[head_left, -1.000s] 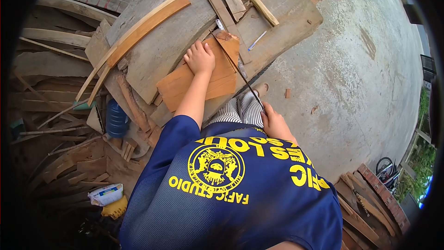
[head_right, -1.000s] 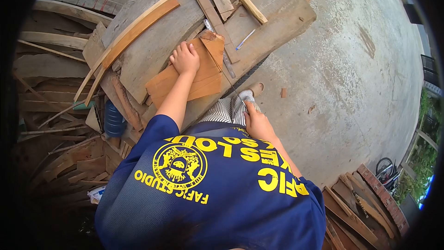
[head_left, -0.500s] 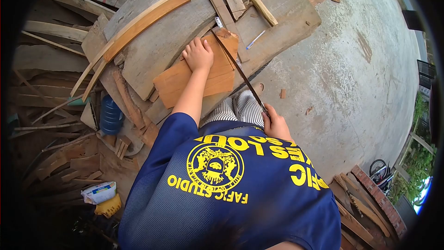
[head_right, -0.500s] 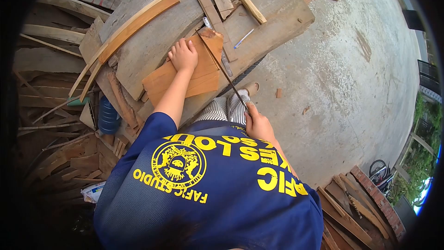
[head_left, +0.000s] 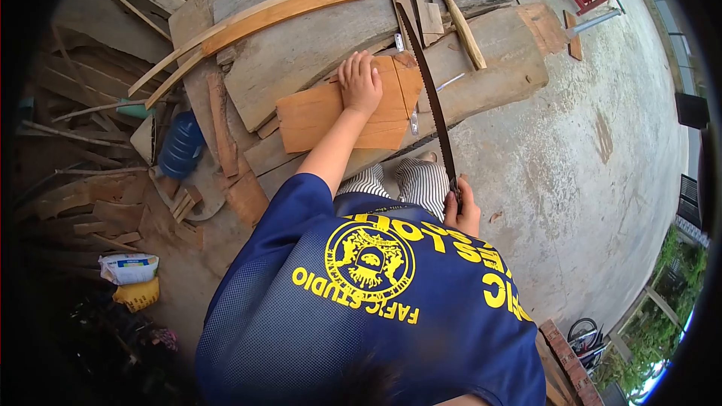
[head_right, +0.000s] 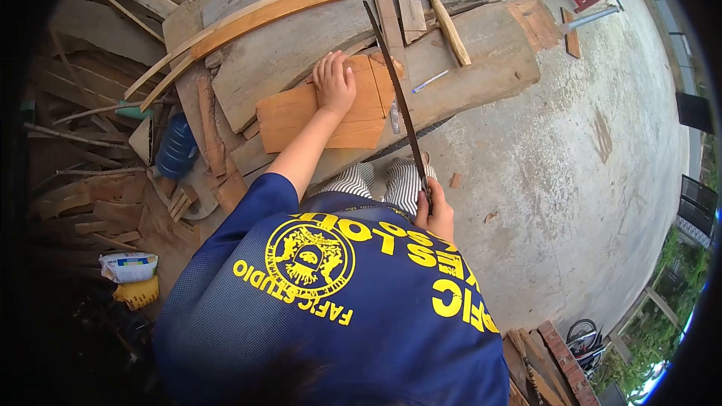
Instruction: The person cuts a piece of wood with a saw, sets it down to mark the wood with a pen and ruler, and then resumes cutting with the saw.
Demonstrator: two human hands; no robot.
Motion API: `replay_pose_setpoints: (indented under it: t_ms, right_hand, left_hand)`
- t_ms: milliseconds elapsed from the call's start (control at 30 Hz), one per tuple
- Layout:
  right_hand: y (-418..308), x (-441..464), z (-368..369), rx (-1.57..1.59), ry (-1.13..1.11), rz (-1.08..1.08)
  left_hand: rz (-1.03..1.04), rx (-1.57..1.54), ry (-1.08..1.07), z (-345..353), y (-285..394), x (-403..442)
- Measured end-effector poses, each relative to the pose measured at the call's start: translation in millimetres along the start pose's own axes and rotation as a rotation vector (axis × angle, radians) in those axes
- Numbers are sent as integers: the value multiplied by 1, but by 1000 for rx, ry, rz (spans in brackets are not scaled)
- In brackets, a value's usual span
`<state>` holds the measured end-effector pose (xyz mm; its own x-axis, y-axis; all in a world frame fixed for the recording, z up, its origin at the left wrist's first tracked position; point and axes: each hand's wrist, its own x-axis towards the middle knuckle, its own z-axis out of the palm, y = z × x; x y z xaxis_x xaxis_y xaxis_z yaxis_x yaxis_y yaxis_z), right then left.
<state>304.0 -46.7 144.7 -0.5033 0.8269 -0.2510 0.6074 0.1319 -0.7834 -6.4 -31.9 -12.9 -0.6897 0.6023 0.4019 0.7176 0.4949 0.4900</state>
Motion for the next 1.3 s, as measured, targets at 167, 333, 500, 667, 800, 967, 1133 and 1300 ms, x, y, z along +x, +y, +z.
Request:
replay_pose_setpoints:
  t_ms: [167,333,500,667,800,967,1133,1300]
  right_hand:
    - [28,45,-18,-12,-64,-223]
    - [36,107,-56,-80,-200,-395]
    - [37,152,-104,-233,-395,-394]
    - [51,172,-131,-335,-507,-395]
    - [62,183,-134,-341,-615,-392]
    - [75,197,-111,-327,-643,-548]
    - [79,215,-84,-368,-650,-670]
    - [63,225,-84,-445,-762,-498]
  left_hand:
    - [-168,172,-199,-25,32,-47]
    - [-516,285,-229,-28,47,-72]
    - [-613,450,-177,-12,60,-78]
    - [-794,441,-129,-15,89,-84]
    - [-950,405,-169,-30,110,-95]
    - [-1108,264,-202,-41,114,-118]
    - [-1069,89,-184,-57,119,-140]
    - [-1037,-238,-80,-52,112,-146]
